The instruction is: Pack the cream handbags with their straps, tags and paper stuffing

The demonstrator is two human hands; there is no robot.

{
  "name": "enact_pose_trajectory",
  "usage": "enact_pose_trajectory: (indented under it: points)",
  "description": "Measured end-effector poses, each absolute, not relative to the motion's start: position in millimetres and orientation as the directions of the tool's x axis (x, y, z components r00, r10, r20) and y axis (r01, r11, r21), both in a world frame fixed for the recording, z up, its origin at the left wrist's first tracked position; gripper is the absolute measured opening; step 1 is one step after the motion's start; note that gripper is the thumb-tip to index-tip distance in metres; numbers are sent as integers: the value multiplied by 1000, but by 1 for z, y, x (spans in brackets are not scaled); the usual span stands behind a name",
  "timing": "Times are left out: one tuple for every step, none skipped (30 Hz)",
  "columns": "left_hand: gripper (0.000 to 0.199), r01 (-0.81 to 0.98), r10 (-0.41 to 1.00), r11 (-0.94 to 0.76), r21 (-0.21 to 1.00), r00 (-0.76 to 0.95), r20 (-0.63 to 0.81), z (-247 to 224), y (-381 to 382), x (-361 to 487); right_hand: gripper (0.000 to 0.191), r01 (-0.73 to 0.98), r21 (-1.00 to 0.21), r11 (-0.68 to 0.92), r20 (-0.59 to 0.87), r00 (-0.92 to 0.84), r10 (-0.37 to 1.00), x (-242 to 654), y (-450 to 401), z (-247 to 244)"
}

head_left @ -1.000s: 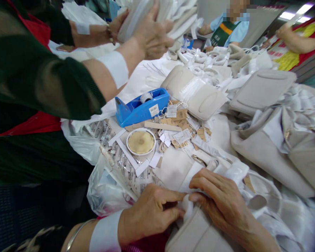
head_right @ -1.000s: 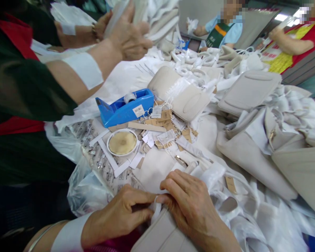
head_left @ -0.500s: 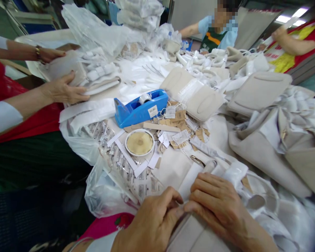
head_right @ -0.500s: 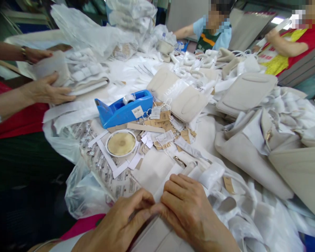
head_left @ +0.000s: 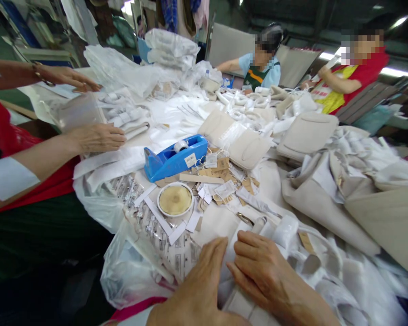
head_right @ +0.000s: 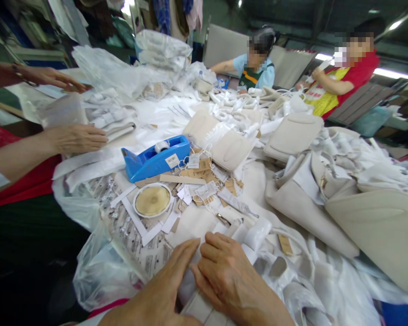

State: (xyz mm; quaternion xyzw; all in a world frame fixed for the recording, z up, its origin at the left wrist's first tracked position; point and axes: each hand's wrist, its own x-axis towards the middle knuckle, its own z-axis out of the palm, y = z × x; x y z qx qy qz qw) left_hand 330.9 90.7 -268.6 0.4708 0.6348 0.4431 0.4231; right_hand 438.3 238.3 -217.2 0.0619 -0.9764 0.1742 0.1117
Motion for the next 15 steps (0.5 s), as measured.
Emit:
enact_pose_trajectory:
  points:
    - [99,183,981,109,977,-180,-76,-270,98,333,31,-154,-325,933,237,-968,-77,439,238,-218]
    - [91,139,985,60,988,-170,-36,-271,105,336,29,-146,-323,935,230,-971,-73,440,238,-220]
    - [81,97,985,23,995,-175,-5,-272,110,340,28,-137,-318,938,217,-974,-69,439,238,-222]
    - [72,64,982,8,998,-190,4,-273,113,342,28,-132,-307,943,202,-977,-71,438,238,-224]
    - [64,42,979,17,999,-205,-8,-275,114,345,28,-138,-296,945,192,-978,-82,436,238,-225]
    - [57,32,975,38,999,-219,-31,-276,114,346,29,-145,-294,945,195,-977,-90,433,239,-225]
    - [54,37,973,63,997,-226,-53,-276,114,346,29,-149,-309,939,216,-973,-83,429,240,-223]
    - [56,58,972,93,994,-223,-78,-276,113,345,27,-137,-347,928,256,-966,-47,426,243,-219]
    - [62,90,972,130,988,-209,-109,-276,111,344,25,-110,-402,909,322,-946,28,425,248,-212]
    - [71,132,971,168,977,-191,-141,-275,111,341,23,-64,-474,878,411,-898,157,427,254,-202]
    - [81,177,970,200,964,-174,-169,-273,110,339,21,-6,-553,833,499,-803,325,433,261,-191]
    - [89,218,967,226,949,-164,-192,-271,110,337,20,52,-632,773,563,-656,503,444,269,-180]
    - [92,250,965,244,937,-159,-209,-269,110,336,21,95,-701,706,592,-474,652,460,276,-169]
    - [93,272,964,250,929,-159,-213,-267,110,335,22,130,-759,637,584,-297,756,481,282,-161]
    - [91,290,965,246,925,-161,-206,-266,111,334,24,163,-805,570,549,-156,821,506,286,-156]
